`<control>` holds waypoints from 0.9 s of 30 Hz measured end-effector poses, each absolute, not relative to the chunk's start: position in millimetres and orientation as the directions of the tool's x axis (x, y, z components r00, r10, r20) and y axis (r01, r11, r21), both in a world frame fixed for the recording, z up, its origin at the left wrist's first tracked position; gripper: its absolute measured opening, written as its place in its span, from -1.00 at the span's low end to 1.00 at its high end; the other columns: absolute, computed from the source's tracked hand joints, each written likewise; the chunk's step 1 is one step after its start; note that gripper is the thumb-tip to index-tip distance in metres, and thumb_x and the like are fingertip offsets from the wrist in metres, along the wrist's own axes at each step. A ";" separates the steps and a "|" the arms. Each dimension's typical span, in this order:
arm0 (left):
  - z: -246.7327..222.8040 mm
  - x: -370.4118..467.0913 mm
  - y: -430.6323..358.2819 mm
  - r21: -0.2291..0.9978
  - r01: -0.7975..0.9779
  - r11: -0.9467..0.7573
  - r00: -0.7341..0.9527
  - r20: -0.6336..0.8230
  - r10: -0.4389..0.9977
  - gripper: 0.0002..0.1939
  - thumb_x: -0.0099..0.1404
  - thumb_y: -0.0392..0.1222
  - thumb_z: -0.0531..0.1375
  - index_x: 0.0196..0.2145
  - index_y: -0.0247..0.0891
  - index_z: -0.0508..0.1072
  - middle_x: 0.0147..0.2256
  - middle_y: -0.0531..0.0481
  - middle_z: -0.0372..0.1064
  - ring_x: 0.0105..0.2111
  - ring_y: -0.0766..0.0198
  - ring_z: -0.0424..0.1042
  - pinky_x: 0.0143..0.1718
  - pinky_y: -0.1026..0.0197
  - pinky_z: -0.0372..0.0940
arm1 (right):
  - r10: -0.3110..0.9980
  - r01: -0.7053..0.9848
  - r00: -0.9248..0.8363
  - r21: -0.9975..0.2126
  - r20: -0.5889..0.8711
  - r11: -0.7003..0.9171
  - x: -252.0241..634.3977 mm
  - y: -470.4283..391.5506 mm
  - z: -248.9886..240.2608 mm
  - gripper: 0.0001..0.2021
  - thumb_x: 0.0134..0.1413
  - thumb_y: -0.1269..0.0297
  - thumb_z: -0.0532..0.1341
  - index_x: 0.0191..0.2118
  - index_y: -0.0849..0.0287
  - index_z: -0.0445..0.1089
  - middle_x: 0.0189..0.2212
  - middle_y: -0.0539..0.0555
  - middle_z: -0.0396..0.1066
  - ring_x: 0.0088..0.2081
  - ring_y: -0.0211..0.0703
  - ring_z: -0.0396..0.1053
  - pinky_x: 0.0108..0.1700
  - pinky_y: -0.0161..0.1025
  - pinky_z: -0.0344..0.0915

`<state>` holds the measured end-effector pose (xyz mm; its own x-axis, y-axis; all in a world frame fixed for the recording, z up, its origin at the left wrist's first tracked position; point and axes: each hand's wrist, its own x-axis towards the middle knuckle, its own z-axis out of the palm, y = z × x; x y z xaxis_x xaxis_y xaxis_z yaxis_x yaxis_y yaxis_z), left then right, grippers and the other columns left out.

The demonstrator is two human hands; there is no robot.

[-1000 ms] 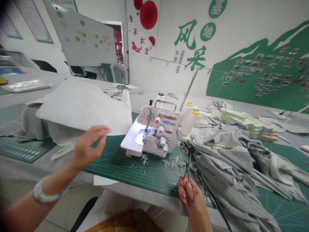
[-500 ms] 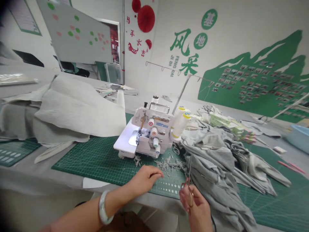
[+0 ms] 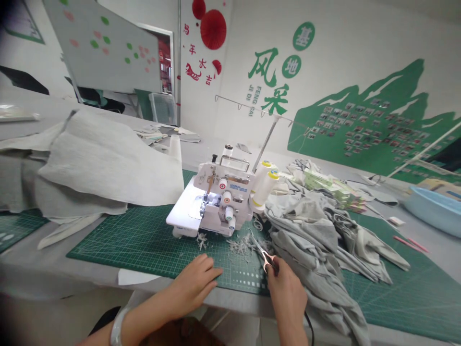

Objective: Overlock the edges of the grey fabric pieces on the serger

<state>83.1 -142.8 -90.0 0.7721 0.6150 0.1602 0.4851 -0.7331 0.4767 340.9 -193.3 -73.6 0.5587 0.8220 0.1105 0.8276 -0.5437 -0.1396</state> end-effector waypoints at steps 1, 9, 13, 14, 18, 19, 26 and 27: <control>-89.7 79.4 -143.5 0.484 0.479 -0.732 0.775 0.157 0.612 -0.76 0.36 -0.27 0.06 -0.03 -0.17 0.37 -0.16 -0.07 0.28 -0.14 0.11 0.21 -0.08 0.06 0.22 | 0.828 0.832 0.553 -0.099 0.091 -0.546 343.7 -195.2 -70.5 -0.67 0.17 0.13 0.07 -0.05 0.09 0.45 -0.24 0.17 0.57 -0.24 0.12 0.52 -0.35 -0.16 0.28; -95.2 55.3 -142.7 0.622 0.410 -0.667 0.731 0.214 0.648 -0.78 0.37 -0.33 0.03 -0.14 -0.20 0.44 -0.26 -0.04 0.31 -0.19 0.18 0.26 -0.13 0.14 0.21 | 0.850 0.847 0.523 0.073 0.070 -0.527 342.3 -202.5 -60.5 -0.67 0.17 0.06 0.09 -0.14 0.03 0.55 -0.33 0.19 0.59 -0.31 0.16 0.53 -0.40 -0.14 0.26; -98.3 43.0 -139.9 0.632 0.399 -0.664 0.696 0.262 0.668 -0.75 0.38 -0.34 0.00 -0.22 -0.22 0.48 -0.34 -0.03 0.33 -0.25 0.21 0.28 -0.18 0.18 0.21 | 0.871 0.870 0.485 -0.141 0.075 -0.472 359.1 -206.4 -60.7 -0.63 0.11 0.04 0.08 -0.15 0.04 0.56 -0.33 0.14 0.59 -0.29 0.14 0.52 -0.35 -0.13 0.28; -98.7 38.0 -138.6 0.630 0.406 -0.662 0.689 0.266 0.675 -0.75 0.38 -0.34 0.00 -0.23 -0.22 0.48 -0.34 -0.02 0.34 -0.26 0.21 0.29 -0.18 0.18 0.21 | 0.865 0.862 0.489 -0.213 0.114 -0.460 370.1 -207.5 -55.7 -0.62 0.07 0.04 0.09 -0.16 0.05 0.56 -0.37 0.13 0.58 -0.30 0.12 0.52 -0.33 -0.13 0.29; -100.0 14.0 -131.3 0.624 0.438 -0.647 0.611 0.321 0.724 -0.74 0.39 -0.32 0.00 -0.22 -0.23 0.50 -0.38 -0.02 0.37 -0.32 0.24 0.33 -0.27 0.21 0.23 | 0.648 0.737 0.672 -0.412 0.358 -0.536 426.4 -206.4 -22.6 -0.49 -0.11 -0.14 0.11 -0.19 0.11 0.55 -0.44 0.16 0.54 -0.37 0.15 0.48 -0.30 -0.06 0.29; -100.2 9.1 -129.6 0.621 0.443 -0.646 0.586 0.345 0.734 -0.74 0.40 -0.31 0.00 -0.21 -0.23 0.50 -0.40 -0.02 0.37 -0.34 0.24 0.34 -0.30 0.22 0.24 | 0.616 0.711 0.697 -0.464 0.366 -0.528 437.7 -203.9 -16.6 -0.45 -0.14 -0.17 0.12 -0.17 0.15 0.54 -0.38 0.19 0.55 -0.31 0.18 0.48 -0.25 -0.05 0.30; -105.7 6.3 -128.8 0.532 0.492 -0.689 0.522 0.453 0.722 -0.75 0.38 -0.32 0.02 -0.19 -0.22 0.50 -0.42 -0.02 0.37 -0.35 0.24 0.35 -0.33 0.23 0.26 | 0.819 0.810 0.476 -0.522 0.320 -0.267 431.7 -176.6 -54.5 -0.25 -0.32 -0.10 0.32 0.05 0.20 0.39 0.16 0.30 0.27 0.15 0.28 0.22 0.10 0.05 0.17; -107.4 7.8 -129.3 0.505 0.509 -0.697 0.525 0.459 0.717 -0.75 0.39 -0.32 0.01 -0.19 -0.23 0.49 -0.41 -0.02 0.36 -0.35 0.24 0.34 -0.32 0.22 0.26 | 0.764 0.775 0.534 -0.571 0.362 -0.271 429.0 -174.4 -61.8 -0.42 -0.27 -0.11 0.29 -0.12 0.19 0.48 0.11 0.28 0.32 0.11 0.26 0.26 0.09 0.05 0.17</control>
<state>7.8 -129.3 -107.4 0.5252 0.7168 0.4586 0.5094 -0.6965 0.5053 429.0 -174.4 -61.8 0.5336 0.7642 0.3622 0.7751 -0.2706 -0.5710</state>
